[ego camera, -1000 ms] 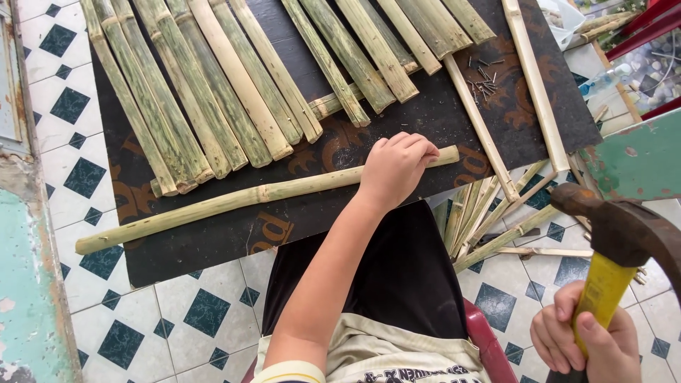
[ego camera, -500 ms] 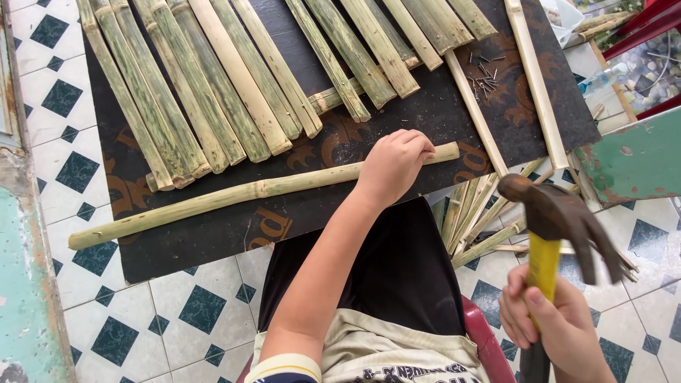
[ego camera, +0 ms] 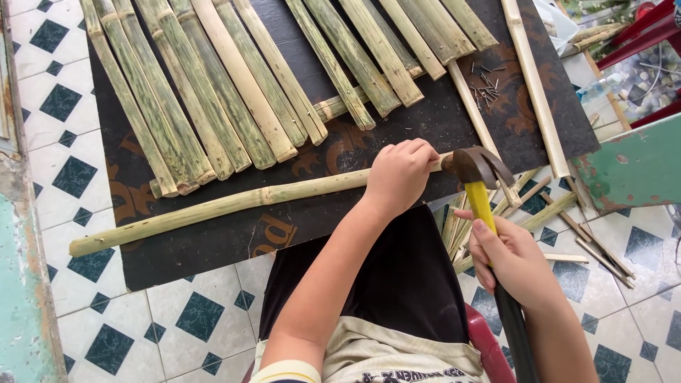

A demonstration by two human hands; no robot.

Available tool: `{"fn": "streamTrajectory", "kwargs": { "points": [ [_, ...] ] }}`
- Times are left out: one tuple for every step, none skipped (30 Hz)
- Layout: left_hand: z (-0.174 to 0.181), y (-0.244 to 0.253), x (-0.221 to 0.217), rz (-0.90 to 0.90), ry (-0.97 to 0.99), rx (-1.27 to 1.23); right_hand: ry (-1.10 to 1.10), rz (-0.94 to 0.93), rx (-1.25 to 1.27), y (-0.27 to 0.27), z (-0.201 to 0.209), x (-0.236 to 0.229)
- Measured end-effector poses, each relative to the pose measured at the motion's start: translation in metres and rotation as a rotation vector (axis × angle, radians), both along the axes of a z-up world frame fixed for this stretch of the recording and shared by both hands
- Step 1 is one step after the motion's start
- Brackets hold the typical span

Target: Nailing bamboo slats onto a wooden frame using a hammer and nails to assemble a surface.

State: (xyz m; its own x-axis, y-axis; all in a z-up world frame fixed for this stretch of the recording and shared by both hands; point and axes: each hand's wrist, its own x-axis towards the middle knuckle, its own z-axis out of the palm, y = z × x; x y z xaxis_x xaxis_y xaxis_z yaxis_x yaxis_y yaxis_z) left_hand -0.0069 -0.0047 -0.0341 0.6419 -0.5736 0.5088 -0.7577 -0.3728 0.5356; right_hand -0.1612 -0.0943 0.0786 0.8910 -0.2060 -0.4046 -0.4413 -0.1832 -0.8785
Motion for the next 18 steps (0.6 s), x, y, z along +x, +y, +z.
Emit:
{"fn": "streamTrajectory", "kwargs": {
  "points": [
    [-0.004, -0.002, 0.001, 0.023, -0.023, 0.054, -0.081, -0.055, 0.049, 0.000, -0.006, 0.002],
    [-0.008, -0.003, 0.001, 0.048, -0.042, 0.111, -0.159, -0.108, 0.100, 0.001, -0.012, 0.004],
    [-0.008, -0.004, 0.000, 0.054, -0.035, 0.110, -0.153, -0.101, 0.099, -0.004, -0.022, 0.002],
    [-0.007, -0.003, 0.000, 0.061, -0.044, 0.113, -0.184, -0.107, 0.094, -0.009, -0.033, 0.002],
    [-0.005, -0.003, 0.000, 0.067, -0.053, 0.116, -0.216, -0.113, 0.088, -0.013, -0.044, 0.001],
    [-0.001, -0.002, -0.001, 0.070, -0.052, 0.122, -0.214, -0.111, 0.095, -0.007, -0.027, 0.005],
    [0.003, -0.001, -0.001, 0.055, -0.026, 0.103, -0.118, -0.083, 0.047, -0.002, -0.010, 0.009],
    [0.007, -0.001, -0.001, 0.039, -0.005, 0.082, -0.026, -0.055, -0.001, 0.003, 0.007, 0.014],
    [0.007, 0.000, -0.001, 0.043, -0.007, 0.087, -0.028, -0.052, 0.003, 0.004, 0.007, 0.015],
    [0.007, 0.000, -0.002, 0.040, -0.007, 0.085, -0.004, -0.042, -0.013, 0.003, 0.007, 0.016],
    [0.007, -0.001, -0.002, 0.038, -0.007, 0.083, 0.021, -0.032, -0.029, 0.002, 0.007, 0.016],
    [0.008, -0.001, -0.001, 0.040, -0.006, 0.084, 0.022, -0.030, -0.028, 0.001, 0.005, 0.017],
    [0.008, -0.001, -0.001, 0.044, 0.010, 0.084, 0.050, -0.043, -0.019, 0.000, 0.004, 0.017],
    [0.008, -0.001, -0.001, 0.046, 0.026, 0.085, 0.079, -0.058, -0.009, 0.000, 0.002, 0.017],
    [0.008, -0.001, -0.001, 0.046, 0.027, 0.086, 0.080, -0.058, -0.008, -0.001, 0.001, 0.017],
    [0.008, -0.001, -0.001, 0.050, 0.019, 0.085, 0.065, -0.050, -0.004, -0.001, 0.001, 0.017],
    [0.008, -0.001, -0.002, 0.053, 0.010, 0.084, 0.050, -0.041, 0.000, -0.002, 0.000, 0.016],
    [0.008, -0.002, -0.002, 0.051, 0.013, 0.084, 0.053, -0.043, 0.001, -0.001, 0.000, 0.017]
  ]
}}
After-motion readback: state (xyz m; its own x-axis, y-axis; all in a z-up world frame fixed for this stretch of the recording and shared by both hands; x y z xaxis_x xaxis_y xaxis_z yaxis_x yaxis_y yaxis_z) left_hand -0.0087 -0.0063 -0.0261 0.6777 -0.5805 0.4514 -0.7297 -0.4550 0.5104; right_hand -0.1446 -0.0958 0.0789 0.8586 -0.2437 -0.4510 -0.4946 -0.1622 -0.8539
